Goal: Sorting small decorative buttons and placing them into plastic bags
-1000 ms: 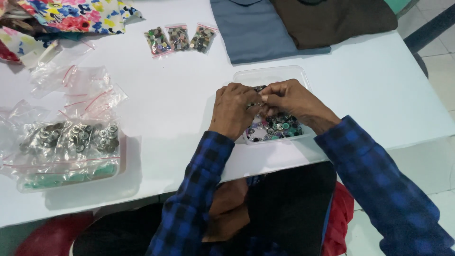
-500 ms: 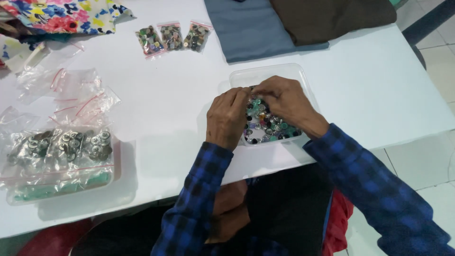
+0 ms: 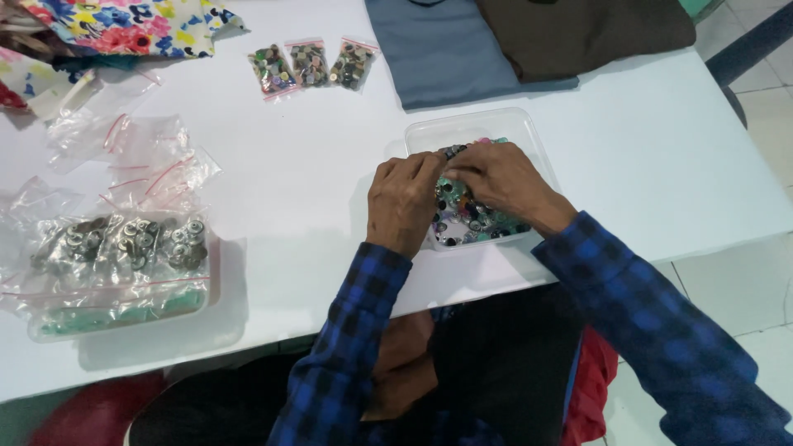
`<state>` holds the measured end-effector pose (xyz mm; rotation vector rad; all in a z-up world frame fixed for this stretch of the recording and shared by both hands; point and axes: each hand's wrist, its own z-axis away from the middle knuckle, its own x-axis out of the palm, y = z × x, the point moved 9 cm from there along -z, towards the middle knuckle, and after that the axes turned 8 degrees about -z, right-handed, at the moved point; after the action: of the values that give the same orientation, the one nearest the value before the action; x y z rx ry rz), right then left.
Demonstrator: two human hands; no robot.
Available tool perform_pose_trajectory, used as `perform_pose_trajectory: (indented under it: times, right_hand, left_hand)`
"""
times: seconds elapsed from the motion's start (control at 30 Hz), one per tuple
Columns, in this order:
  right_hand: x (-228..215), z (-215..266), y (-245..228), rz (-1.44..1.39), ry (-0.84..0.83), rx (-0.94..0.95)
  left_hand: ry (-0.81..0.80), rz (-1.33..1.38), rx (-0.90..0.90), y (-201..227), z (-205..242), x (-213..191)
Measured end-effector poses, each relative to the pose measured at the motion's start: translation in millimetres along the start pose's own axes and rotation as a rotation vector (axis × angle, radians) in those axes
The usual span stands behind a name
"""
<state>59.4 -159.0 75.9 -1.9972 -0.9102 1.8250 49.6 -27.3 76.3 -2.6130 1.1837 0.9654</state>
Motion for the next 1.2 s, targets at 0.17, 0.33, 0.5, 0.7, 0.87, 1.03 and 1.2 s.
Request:
perform_pose_trajectory:
  times: [0.17, 0.33, 0.5, 0.7, 0.87, 1.03, 1.2]
  right_hand:
    - [-16.6, 6.7, -2.8, -0.426, 0.066, 0.094]
    - [-16.8, 5.2, -16.5, -0.576, 0.061, 0.089]
    - [-28.0, 10.9, -38.2, -0.462, 0.098, 0.022]
    - [-53.5, 33.0, -114.5, -0.186, 0.254, -0.103]
    - [-8.7, 41.7, -168.7, -0.198, 0.417, -0.258]
    - [77.6, 30.4, -151.4, -0.19, 0.451, -0.183]
    - [121.6, 19.8, -116.4, -0.222, 0.399, 0.057]
  left_hand:
    - [0.007, 0.044, 0.0, -1.9, -0.6, 1.2]
    - [0.007, 0.042, -0.011, 1.3, -4.4, -0.3]
    - [0.094, 0.027, 0.049, 5.9, -8.2, -3.3]
    - [0.305, 0.071, 0.023, 5.6, -8.3, -72.9]
    - [0.293, 0.138, -0.114, -37.1, 23.1, -133.1]
    - [0.138, 0.116, -0.312, -97.2, 81.7, -125.5]
    - [-0.078, 0.204, -0.478, -141.7, 121.3, -83.1]
